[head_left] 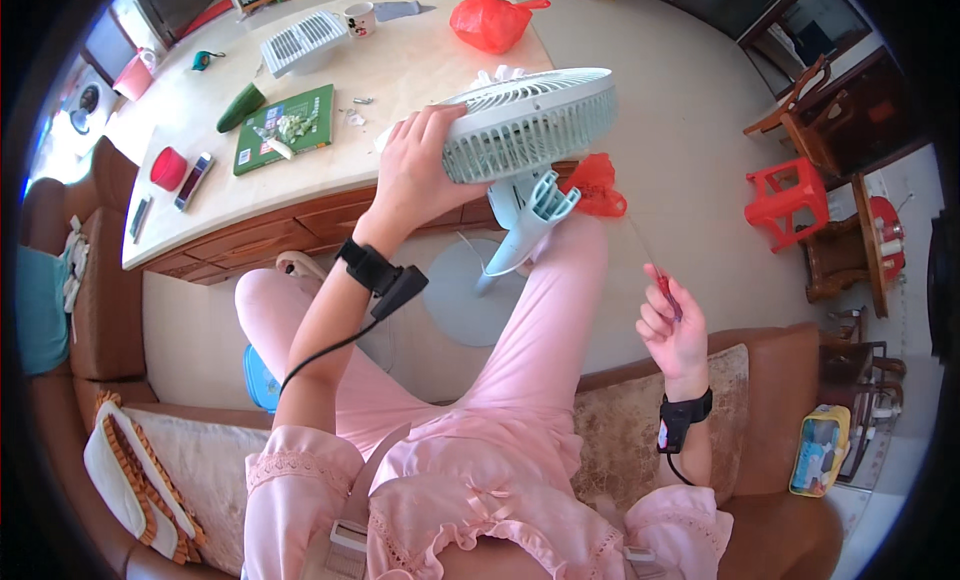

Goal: The recorder is using a screwdriver to repair a small portable fan while sitting on a couch.

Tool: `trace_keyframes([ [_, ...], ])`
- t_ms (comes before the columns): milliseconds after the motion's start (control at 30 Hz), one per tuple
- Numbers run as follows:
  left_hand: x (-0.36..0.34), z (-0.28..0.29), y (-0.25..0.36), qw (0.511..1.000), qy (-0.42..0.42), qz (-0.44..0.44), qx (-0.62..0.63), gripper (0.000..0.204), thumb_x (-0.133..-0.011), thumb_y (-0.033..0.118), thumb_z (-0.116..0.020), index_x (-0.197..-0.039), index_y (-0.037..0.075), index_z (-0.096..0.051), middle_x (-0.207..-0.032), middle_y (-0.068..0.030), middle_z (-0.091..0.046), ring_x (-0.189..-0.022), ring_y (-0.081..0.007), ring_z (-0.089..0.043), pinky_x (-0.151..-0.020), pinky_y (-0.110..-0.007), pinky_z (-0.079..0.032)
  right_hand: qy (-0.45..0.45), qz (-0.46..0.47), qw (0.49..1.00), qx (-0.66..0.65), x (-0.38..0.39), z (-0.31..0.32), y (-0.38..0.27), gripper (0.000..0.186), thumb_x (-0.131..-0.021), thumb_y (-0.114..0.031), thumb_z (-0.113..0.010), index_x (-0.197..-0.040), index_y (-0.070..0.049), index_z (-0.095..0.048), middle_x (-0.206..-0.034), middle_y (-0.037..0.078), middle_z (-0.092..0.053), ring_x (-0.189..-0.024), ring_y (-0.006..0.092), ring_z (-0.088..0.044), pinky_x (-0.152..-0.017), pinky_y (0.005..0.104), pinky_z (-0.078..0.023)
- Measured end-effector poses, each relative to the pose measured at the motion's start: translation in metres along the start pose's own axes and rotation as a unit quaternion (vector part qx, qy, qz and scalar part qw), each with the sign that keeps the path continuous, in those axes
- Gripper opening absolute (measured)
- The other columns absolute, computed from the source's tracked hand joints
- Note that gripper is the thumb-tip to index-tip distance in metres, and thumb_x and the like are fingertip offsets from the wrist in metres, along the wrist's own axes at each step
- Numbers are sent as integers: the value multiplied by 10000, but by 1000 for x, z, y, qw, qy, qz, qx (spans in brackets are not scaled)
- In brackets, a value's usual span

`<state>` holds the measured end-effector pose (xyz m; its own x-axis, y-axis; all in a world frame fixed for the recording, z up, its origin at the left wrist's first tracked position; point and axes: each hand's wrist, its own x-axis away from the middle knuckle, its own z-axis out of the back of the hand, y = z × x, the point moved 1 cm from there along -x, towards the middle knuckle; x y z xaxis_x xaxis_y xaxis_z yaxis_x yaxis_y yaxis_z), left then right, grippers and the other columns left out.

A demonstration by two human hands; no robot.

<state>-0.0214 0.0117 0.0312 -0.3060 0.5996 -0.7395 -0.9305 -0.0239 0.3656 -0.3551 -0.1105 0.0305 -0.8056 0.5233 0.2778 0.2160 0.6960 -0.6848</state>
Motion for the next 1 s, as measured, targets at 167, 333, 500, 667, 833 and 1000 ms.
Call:
trace_keyframes([
  [167,18,-3,-1,999,28,28,23,722,-486,230,-809,-1138,75,-540,-1111,-74,-584,-1005,-284,-566,-858,-401,-432,45,2,981,187,-26,-71,-20,303,-996,-225,-415,-1116,14,-558,-614,-68,-272,-481,29,-242,-451,191,-214],
  [333,33,-5,-6,997,34,58,46,777,-457,215,-811,-1179,115,-542,-1156,-38,-579,-1001,-246,-565,-843,-375,-427,98,71,831,542,-47,-133,-44,254,-984,-216,-474,-1071,1,-573,-693,-56,-480,-546,8,-345,-487,168,-280],
  [500,28,-5,-6,997,35,44,58,779,-433,201,-821,-1164,131,-559,-1151,-29,-583,-991,-217,-571,-826,-353,-424,128,93,717,679,-55,-168,-40,188,-946,-129,-535,-1061,-7,-621,-946,-16,-642,-717,1,-437,-622,159,-363],
  [667,27,-10,-6,996,42,43,67,763,-432,191,-821,-1146,130,-560,-1138,-19,-585,-997,-206,-574,-811,-347,-420,137,148,658,726,-61,-172,-35,227,-961,-139,-501,-1118,-17,-609,-743,-90,-503,-576,-17,-300,-498,158,-222],
  [833,27,-11,-6,996,43,41,65,752,-434,184,-820,-1137,131,-558,-1137,-12,-585,-1018,-201,-573,-824,-347,-417,142,135,677,710,-61,-174,-35,211,-952,-138,-527,-1078,4,-619,-947,-26,-636,-742,7,-439,-645,159,-354],
  [1000,29,-11,-5,996,39,46,61,749,-434,176,-819,-1135,135,-558,-1129,-10,-590,-1023,-202,-570,-831,-356,-417,152,130,669,716,-61,-174,-37,211,-950,-141,-530,-1068,7,-624,-931,-25,-641,-721,6,-432,-629,157,-348],
])
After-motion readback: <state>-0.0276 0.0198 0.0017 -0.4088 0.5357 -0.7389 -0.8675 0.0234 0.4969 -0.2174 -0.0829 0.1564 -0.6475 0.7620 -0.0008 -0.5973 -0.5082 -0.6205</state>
